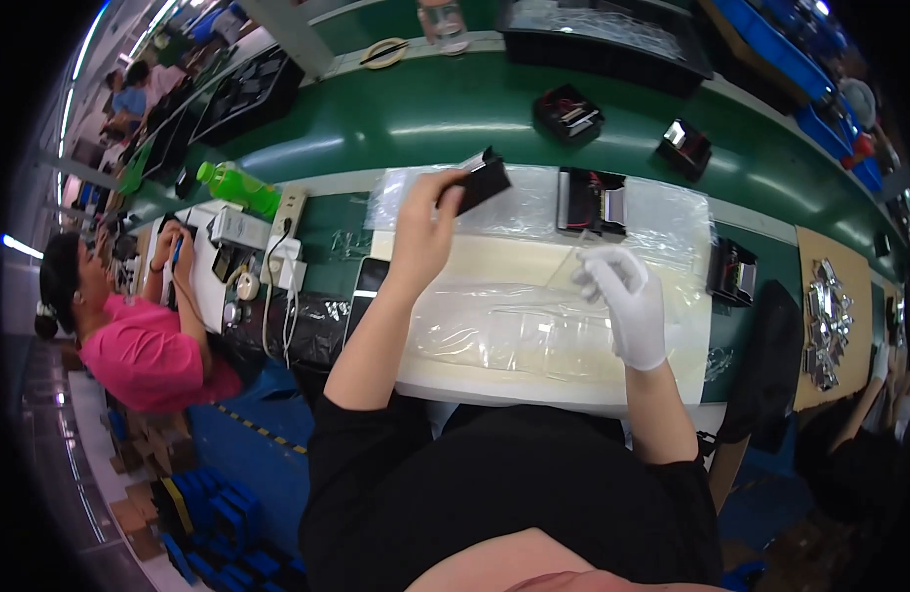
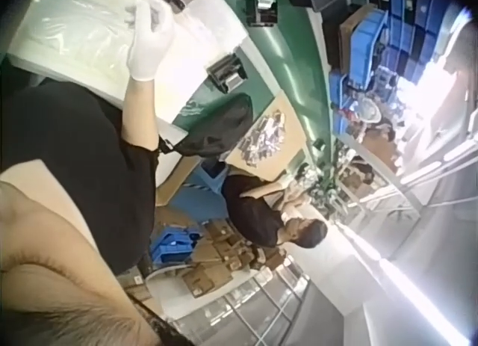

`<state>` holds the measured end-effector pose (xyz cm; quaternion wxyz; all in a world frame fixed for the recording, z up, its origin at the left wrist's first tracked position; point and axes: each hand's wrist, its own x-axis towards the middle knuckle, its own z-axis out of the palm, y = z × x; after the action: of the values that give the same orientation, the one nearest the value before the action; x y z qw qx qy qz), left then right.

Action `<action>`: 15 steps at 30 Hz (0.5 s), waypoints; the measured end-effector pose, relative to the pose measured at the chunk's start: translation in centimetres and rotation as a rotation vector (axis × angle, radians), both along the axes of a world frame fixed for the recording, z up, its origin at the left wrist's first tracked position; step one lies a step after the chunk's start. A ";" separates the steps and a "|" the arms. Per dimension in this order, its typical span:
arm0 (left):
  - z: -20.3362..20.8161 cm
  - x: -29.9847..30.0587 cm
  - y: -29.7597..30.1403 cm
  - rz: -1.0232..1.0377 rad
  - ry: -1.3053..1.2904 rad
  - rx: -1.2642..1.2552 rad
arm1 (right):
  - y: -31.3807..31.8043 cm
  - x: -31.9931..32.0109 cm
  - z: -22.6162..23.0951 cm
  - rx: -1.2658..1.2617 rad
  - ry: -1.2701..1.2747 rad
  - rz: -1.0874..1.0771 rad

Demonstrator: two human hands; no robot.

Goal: Cleaning electronic components with a cloth and wrapping them in plastic sheets on an assembly line.

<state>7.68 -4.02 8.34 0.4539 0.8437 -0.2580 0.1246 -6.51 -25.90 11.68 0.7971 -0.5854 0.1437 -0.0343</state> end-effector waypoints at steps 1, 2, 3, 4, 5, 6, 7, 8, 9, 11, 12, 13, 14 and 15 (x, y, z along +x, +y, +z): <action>0.5 -0.5 -0.5 -0.025 0.001 -0.007 | -0.6 0.6 0.4 -0.018 -0.037 -0.039; 0.9 -1.2 -0.7 -0.008 0.318 -0.426 | -1.1 0.9 0.8 -0.034 -0.073 -0.071; 1.2 -1.8 -1.0 0.014 0.643 -0.838 | -1.4 0.9 1.1 -0.050 -0.109 -0.103; 1.7 -2.5 -1.4 0.005 0.646 -0.838 | -1.3 1.0 1.3 -0.054 -0.109 -0.111; 2.2 -3.2 -2.0 -0.028 0.818 -0.915 | -1.3 1.1 1.5 -0.058 -0.116 -0.086; 2.8 -4.0 -2.4 -0.054 0.986 -0.991 | -1.0 1.2 1.7 -0.061 -0.126 -0.052; 3.2 -4.6 -2.8 -0.081 1.156 -1.064 | -0.7 1.3 1.9 -0.064 -0.134 -0.018; 3.3 -5.0 -3.1 -0.110 1.329 -1.134 | -0.5 1.4 2.1 -0.068 -0.141 0.014; 2.9 -5.2 -2.8 -0.100 1.321 -1.139 | -0.1 1.5 2.2 -0.064 -0.142 0.025; 0.8 -5.4 -2.2 -0.229 1.398 -1.165 | 0.7 1.6 2.6 -0.047 -0.153 0.048; 0.0 -5.4 -2.1 -0.297 1.438 -1.175 | 1.0 1.6 2.8 -0.040 -0.158 0.056; -0.6 -5.5 -1.9 -0.367 1.477 -1.184 | 1.2 1.6 2.9 -0.032 -0.162 0.063; -0.7 -5.7 -2.1 -0.366 1.480 -1.182 | 1.2 1.6 2.8 -0.031 -0.160 0.061; -0.7 -5.8 -2.3 -0.355 1.498 -1.197 | 1.2 1.6 2.7 -0.036 -0.154 0.072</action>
<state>1.84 -6.30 7.65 0.8662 0.2833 0.0797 -0.4039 -4.87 -24.70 14.40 0.7959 -0.6000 0.0604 -0.0531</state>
